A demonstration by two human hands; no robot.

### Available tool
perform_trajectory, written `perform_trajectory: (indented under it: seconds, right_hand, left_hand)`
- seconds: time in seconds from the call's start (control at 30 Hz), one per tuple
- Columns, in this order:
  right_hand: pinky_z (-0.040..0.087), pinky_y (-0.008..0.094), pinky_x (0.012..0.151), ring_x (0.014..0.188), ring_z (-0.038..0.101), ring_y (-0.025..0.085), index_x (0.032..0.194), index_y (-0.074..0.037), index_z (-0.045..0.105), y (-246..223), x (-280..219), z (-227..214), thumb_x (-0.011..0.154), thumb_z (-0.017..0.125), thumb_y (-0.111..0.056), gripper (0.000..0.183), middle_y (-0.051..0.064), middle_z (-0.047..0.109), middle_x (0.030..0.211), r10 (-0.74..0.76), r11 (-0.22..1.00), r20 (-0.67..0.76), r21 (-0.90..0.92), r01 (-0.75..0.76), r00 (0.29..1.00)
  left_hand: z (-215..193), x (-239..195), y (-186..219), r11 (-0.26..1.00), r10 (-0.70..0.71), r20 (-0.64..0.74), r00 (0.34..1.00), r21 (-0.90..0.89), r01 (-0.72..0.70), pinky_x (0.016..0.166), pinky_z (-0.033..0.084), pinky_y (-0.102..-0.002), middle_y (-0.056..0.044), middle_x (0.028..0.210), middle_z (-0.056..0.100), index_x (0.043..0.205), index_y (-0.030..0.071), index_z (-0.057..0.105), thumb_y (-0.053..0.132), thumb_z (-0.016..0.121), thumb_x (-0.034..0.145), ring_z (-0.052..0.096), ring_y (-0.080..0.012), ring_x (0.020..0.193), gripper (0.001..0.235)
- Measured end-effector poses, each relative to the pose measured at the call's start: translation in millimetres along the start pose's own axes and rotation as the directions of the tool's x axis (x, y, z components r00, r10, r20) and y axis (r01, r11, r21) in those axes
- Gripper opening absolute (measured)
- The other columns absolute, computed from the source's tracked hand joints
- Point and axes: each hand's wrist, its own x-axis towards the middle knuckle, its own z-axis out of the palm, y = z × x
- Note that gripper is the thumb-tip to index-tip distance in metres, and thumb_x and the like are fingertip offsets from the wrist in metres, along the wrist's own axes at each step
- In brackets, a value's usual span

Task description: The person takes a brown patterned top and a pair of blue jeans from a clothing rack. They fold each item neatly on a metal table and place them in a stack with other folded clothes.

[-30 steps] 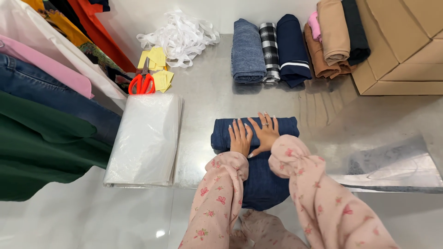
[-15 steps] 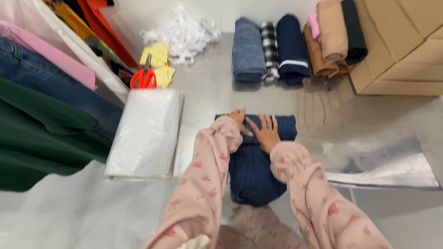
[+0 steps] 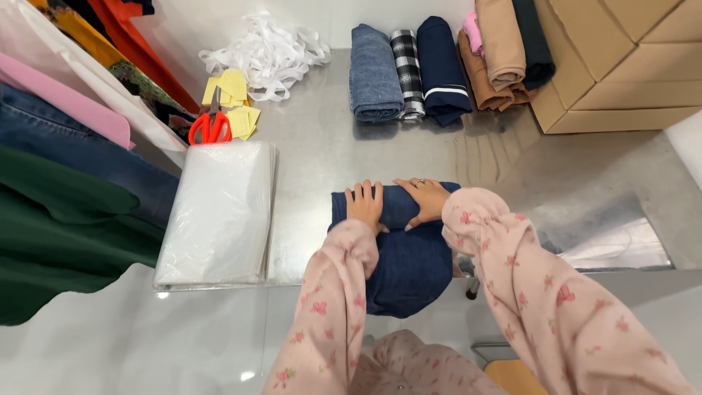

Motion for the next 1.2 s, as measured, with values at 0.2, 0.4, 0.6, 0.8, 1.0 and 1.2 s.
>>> perform_trajectory:
  seconds: [0.2,0.4,0.6,0.8,1.0,1.2]
  right_hand:
    - [0.031,0.055,0.115,0.131,0.052,0.039,0.156,-0.022,0.032,-7,-18,19,0.057,0.089,-0.06,0.12,0.014,0.053,0.139,-0.033,0.985,-0.137,-0.17,0.009,0.99]
    - [0.03,0.049,0.113,0.129,0.052,0.033,0.156,-0.025,0.03,-20,-44,49,0.064,0.084,-0.055,0.111,0.009,0.051,0.136,-0.04,0.943,-0.385,-0.321,-0.093,0.922]
    - [0.031,0.051,0.11,0.127,0.05,0.035,0.156,-0.023,0.032,-19,-38,75,0.06,0.087,-0.046,0.114,0.012,0.052,0.132,0.013,0.94,-0.511,-0.287,-0.185,0.859]
    - [0.02,0.057,0.12,0.14,0.042,0.037,0.158,-0.026,0.03,-22,-51,57,0.062,0.09,-0.045,0.115,0.012,0.044,0.149,0.145,0.963,-0.451,-0.14,-0.23,0.881]
    - [0.014,0.067,0.117,0.152,0.014,0.041,0.159,-0.021,0.026,-67,-78,83,0.068,0.087,-0.029,0.11,0.018,0.02,0.163,0.259,0.941,-0.757,0.057,-0.335,0.6]
    - [0.009,0.069,0.114,0.152,0.008,0.044,0.16,-0.019,0.024,-78,-76,96,0.067,0.085,-0.049,0.115,0.023,0.01,0.166,0.291,0.951,-0.817,0.192,-0.24,0.498]
  left_hand:
    - [-32,-49,32,0.98,-0.083,-0.547,0.833,0.108,0.168,0.098,0.049,-0.052,-0.015,0.122,0.062,0.128,0.014,0.056,0.02,0.055,0.1,0.06,-0.0307,0.113,0.029]
    - [-52,-73,16,0.992,0.051,-0.333,0.942,-0.089,-0.086,0.11,0.038,-0.057,-0.022,0.139,0.049,0.146,0.01,0.044,0.038,0.097,0.045,0.049,-0.0408,0.13,0.117]
    - [-26,-11,-29,0.953,0.271,0.336,0.902,-0.222,-0.204,0.106,0.037,-0.063,-0.016,0.137,0.047,0.151,0.02,0.022,0.045,0.093,0.059,0.055,-0.0439,0.124,0.12]
    - [19,40,-44,0.937,0.304,0.467,0.83,-0.304,-0.172,0.093,0.052,-0.059,-0.009,0.129,0.06,0.135,0.026,0.038,0.04,0.098,0.045,0.066,-0.0425,0.114,0.109]
    - [-1,65,-44,0.942,0.306,0.511,0.803,-0.283,-0.179,0.1,0.043,-0.06,-0.013,0.133,0.056,0.138,0.032,0.037,0.032,0.096,0.051,0.061,-0.0386,0.121,0.105]
    - [10,7,-3,0.996,0.083,-0.455,0.887,0.007,-0.089,0.096,0.04,-0.073,-0.013,0.109,0.057,0.119,0.029,0.056,0.021,0.079,0.081,0.06,-0.0338,0.104,0.045]
